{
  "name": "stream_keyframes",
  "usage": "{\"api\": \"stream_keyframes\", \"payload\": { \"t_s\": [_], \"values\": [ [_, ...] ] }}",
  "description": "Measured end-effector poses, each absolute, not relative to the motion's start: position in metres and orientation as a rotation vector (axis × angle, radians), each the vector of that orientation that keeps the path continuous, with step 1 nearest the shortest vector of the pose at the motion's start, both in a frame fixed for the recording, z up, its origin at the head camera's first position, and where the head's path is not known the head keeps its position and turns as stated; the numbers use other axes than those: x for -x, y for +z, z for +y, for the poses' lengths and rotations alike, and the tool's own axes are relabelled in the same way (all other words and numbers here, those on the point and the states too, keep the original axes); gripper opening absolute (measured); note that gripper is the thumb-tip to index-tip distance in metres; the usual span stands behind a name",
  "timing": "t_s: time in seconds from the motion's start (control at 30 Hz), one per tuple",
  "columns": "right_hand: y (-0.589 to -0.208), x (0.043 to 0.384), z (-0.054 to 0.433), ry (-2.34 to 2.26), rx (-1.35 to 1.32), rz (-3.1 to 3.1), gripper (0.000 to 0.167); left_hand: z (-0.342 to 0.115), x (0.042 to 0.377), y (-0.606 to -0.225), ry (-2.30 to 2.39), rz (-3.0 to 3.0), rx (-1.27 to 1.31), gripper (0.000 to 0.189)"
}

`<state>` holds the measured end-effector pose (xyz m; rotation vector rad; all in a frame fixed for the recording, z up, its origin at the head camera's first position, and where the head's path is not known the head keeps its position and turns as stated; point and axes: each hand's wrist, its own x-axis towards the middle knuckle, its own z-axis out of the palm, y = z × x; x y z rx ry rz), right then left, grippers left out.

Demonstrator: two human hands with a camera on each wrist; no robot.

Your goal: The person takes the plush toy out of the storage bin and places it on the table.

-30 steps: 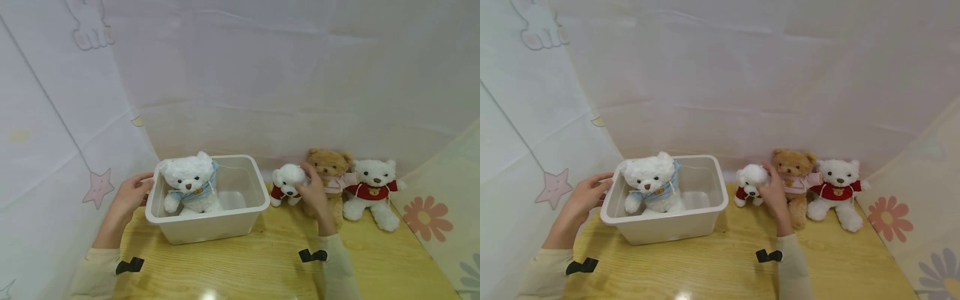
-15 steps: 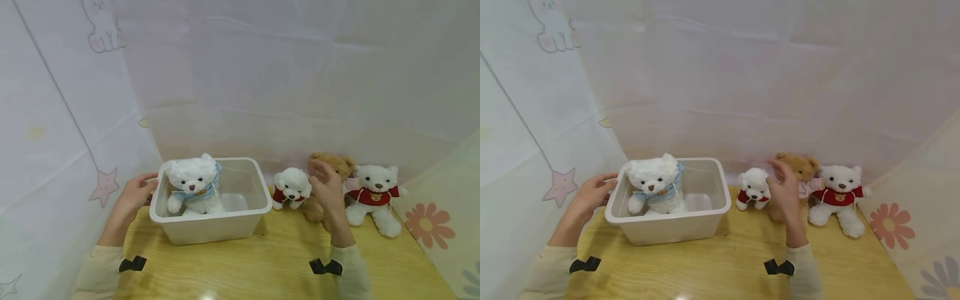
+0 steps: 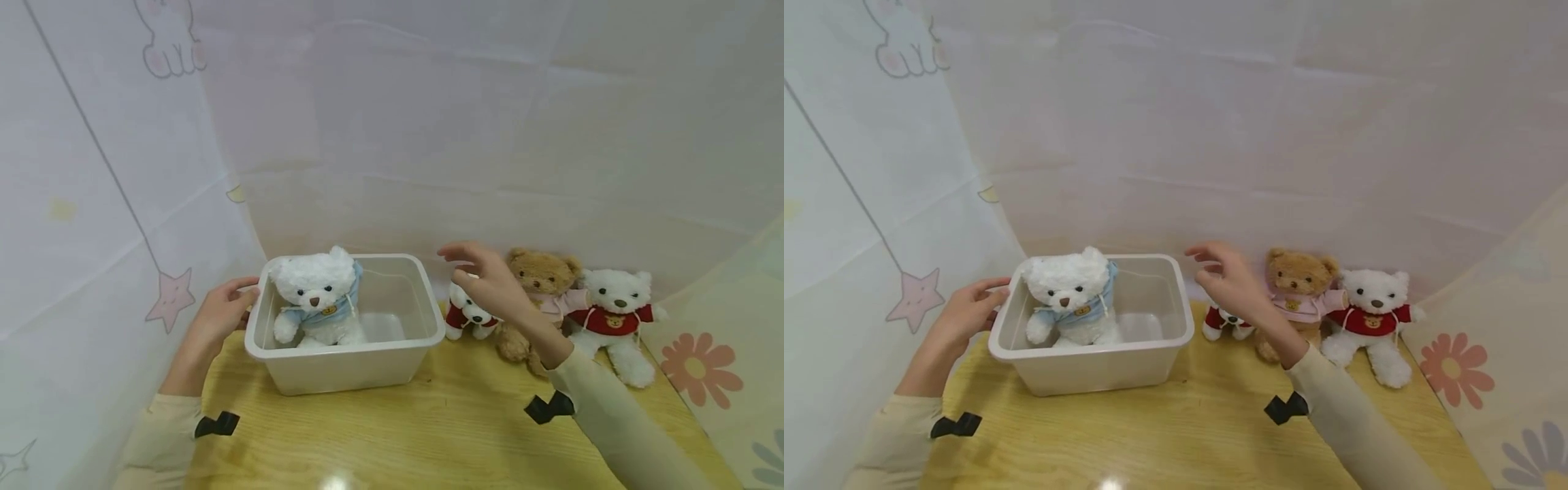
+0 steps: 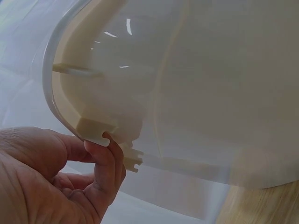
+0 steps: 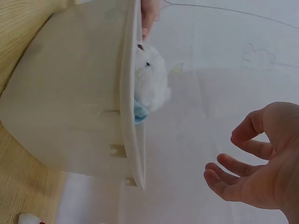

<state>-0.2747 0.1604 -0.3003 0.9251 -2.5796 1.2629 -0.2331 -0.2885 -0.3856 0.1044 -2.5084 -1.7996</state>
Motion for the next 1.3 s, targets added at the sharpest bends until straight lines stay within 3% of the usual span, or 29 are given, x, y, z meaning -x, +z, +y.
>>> {"api": "stream_keyframes", "payload": {
  "t_s": [0.2, 0.47, 0.8, 1.3],
  "values": [
    [-0.302, 0.288, 0.115, 1.254, -1.085, -2.718, 0.031, -0.29, 0.234, -0.385, -1.803, -2.501, -0.104, 0.055],
    [-0.321, 0.311, 0.069, 1.659, -0.98, -2.877, 0.03, -0.29, 0.233, -0.385, -1.824, -2.49, -0.09, 0.054],
    [-0.332, 0.331, 0.03, 2.377, -0.583, -2.916, 0.051, -0.287, 0.231, -0.383, -1.843, -2.472, -0.114, 0.052],
    [-0.332, 0.365, -0.012, 2.86, 0.47, -2.716, 0.098, -0.288, 0.233, -0.384, -1.818, -2.479, -0.128, 0.052]
  ]
}}
